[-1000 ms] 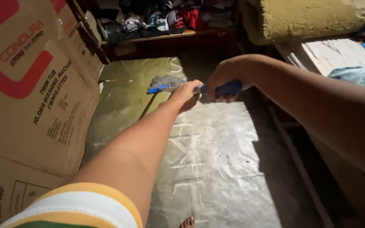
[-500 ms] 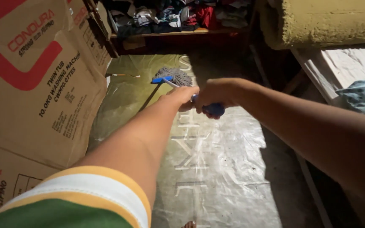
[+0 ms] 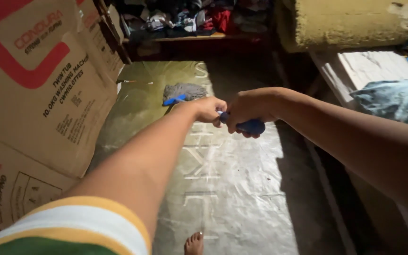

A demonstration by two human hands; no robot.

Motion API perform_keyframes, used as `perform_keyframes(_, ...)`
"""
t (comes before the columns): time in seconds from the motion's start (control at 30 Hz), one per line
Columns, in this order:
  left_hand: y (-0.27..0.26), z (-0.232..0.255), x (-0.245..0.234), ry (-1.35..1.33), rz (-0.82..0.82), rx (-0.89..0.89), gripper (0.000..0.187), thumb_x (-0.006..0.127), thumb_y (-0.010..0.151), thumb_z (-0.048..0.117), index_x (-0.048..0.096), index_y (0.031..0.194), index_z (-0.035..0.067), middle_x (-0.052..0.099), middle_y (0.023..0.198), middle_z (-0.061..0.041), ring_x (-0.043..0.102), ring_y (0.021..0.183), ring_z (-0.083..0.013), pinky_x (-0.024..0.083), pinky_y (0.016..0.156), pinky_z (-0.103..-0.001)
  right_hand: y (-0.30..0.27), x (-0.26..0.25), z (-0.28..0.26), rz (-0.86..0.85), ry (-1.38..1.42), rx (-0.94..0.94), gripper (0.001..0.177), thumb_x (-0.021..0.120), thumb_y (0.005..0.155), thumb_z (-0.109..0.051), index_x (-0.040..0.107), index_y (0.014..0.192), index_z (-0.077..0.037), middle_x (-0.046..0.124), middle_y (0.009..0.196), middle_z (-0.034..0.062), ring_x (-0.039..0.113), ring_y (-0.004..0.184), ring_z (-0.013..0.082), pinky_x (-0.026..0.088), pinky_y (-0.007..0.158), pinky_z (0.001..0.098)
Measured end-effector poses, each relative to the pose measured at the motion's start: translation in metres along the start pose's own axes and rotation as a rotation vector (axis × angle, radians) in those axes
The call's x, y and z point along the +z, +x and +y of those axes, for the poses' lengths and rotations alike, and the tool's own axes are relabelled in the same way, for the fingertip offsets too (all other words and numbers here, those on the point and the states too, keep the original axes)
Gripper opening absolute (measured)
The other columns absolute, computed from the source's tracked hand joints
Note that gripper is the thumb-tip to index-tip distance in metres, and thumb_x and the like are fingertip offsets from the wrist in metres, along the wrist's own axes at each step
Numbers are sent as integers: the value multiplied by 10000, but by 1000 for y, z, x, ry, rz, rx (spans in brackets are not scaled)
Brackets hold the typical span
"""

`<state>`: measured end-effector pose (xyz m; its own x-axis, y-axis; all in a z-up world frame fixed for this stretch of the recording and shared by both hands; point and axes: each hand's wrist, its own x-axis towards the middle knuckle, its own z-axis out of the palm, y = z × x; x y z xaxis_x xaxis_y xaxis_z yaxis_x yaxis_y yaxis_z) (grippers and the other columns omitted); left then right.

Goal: Mop the floor area between a bed and storage shelves using a blue mop.

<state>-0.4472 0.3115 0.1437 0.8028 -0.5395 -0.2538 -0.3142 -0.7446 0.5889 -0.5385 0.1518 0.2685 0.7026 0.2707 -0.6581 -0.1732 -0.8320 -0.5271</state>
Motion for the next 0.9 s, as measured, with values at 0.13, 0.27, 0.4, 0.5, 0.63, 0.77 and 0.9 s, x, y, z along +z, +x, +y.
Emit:
perform_keyframes(0.13, -8, 28, 26, 21, -27, 26, 440, 881, 654, 150, 707, 1057, 122, 744, 953, -48, 670, 931, -207, 533, 778, -391, -37, 6, 29, -27, -65, -4, 196, 734, 814, -81, 679, 974, 18, 662, 744, 112, 654, 603, 217, 536, 494, 361)
perform_keyframes(0.27, -30, 55, 47, -36, -73, 59, 477, 875, 614, 124, 756, 1076, 138, 780, 983, -31, 693, 939, -180, 546, 811, -357, -53, 20, 57, -79, -16, -44, 207, 714, 793, -51, 681, 969, 52, 710, 786, 156, 714, 632, 232, 586, 549, 368)
perform_keyframes(0.4, -67, 78, 65, 35, 35, 101, 417, 847, 686, 177, 758, 1092, 142, 786, 959, -66, 725, 908, -212, 563, 813, -369, -63, 33, 62, -86, -50, -114, 152, 725, 758, -56, 700, 907, -33, 717, 773, 157, 703, 635, 236, 580, 541, 344)
perform_keyframes(0.5, -99, 95, 84, 32, 239, 129, 379, 820, 700, 219, 745, 1066, 156, 777, 956, -98, 740, 909, -254, 566, 811, -394, -67, 39, 53, -14, -137, -65, 127, 764, 757, -57, 693, 794, 42, 716, 734, 178, 721, 627, 256, 557, 527, 349)
perform_keyframes(0.63, -102, 94, 84, 79, 364, 110, 366, 829, 667, 270, 751, 998, 135, 766, 972, -153, 726, 962, -326, 565, 825, -436, -69, 42, 44, -24, -54, -93, 112, 770, 737, -26, 706, 747, 65, 716, 724, 196, 725, 608, 266, 583, 524, 356)
perform_keyframes(0.77, -83, 68, 84, 168, 414, 39, 328, 807, 685, 314, 766, 953, 129, 748, 1002, -190, 699, 1022, -380, 557, 862, -476, -52, 38, 37, 5, -49, -121, 119, 756, 737, -39, 735, 802, 58, 723, 719, 189, 718, 591, 260, 573, 512, 361)
perform_keyframes(0.9, -78, 52, 66, 188, 403, -40, 302, 774, 714, 319, 774, 957, 139, 741, 1028, -197, 693, 1040, -395, 562, 879, -490, -11, 37, 23, 13, -21, -74, 145, 755, 755, -37, 719, 841, 74, 709, 722, 188, 702, 586, 265, 572, 508, 383)
